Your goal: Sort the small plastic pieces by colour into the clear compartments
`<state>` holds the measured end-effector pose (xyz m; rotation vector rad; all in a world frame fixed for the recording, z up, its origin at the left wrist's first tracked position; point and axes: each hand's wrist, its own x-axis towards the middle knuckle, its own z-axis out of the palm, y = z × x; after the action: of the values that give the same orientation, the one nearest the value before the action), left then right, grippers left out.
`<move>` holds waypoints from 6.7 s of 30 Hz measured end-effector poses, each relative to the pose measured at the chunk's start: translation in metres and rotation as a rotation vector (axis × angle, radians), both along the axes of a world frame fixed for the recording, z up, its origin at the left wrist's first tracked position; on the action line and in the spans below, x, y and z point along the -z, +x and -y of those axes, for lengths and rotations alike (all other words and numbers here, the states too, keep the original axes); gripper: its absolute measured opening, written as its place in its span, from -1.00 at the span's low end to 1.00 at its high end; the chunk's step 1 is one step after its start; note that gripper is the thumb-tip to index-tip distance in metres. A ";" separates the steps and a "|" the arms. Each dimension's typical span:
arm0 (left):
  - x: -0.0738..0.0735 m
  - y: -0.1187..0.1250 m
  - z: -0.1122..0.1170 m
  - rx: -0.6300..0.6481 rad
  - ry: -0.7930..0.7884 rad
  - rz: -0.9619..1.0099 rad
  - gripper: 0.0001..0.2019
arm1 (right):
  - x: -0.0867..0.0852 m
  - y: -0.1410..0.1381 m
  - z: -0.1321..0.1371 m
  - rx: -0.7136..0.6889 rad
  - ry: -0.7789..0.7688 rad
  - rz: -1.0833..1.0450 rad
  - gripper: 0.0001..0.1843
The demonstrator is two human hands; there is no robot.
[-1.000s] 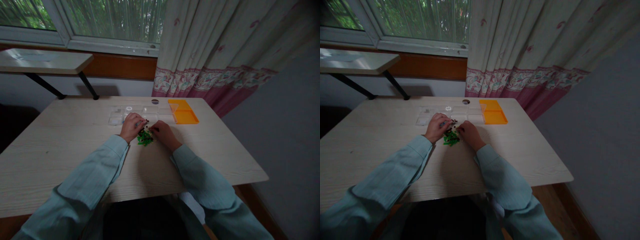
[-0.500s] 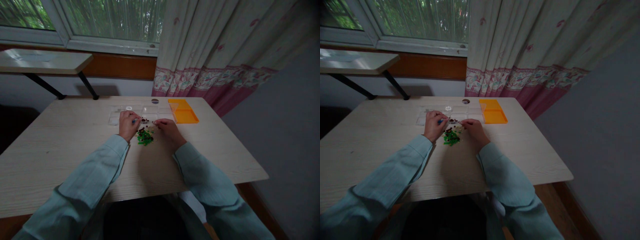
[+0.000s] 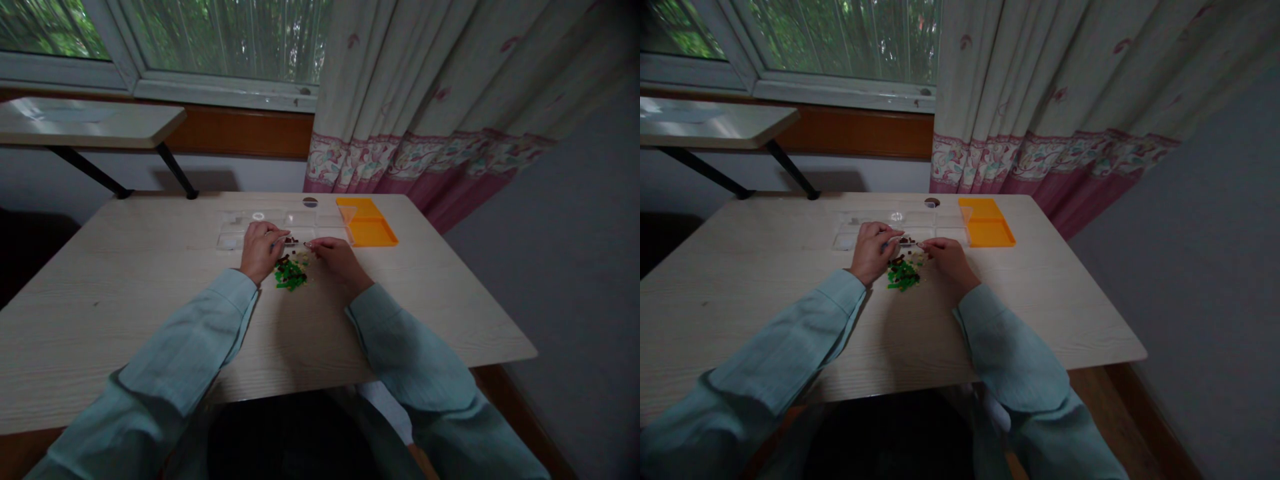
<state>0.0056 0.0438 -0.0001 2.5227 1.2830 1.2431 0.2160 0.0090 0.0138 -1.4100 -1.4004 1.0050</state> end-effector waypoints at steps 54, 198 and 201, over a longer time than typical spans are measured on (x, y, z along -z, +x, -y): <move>-0.003 0.001 -0.001 0.070 -0.031 0.100 -0.83 | -0.004 0.013 0.003 -0.459 0.035 0.330 -0.84; -0.007 0.006 0.006 0.202 0.070 -0.039 -0.79 | 0.004 -0.021 0.000 0.014 0.080 -0.192 -0.69; -0.007 0.007 0.005 0.204 0.078 -0.033 -0.81 | 0.002 -0.026 0.003 0.003 0.061 -0.199 -0.68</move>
<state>0.0122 0.0384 0.0070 2.6580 0.9706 1.2343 0.1901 0.0060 0.0122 -1.2320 -1.2712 1.0613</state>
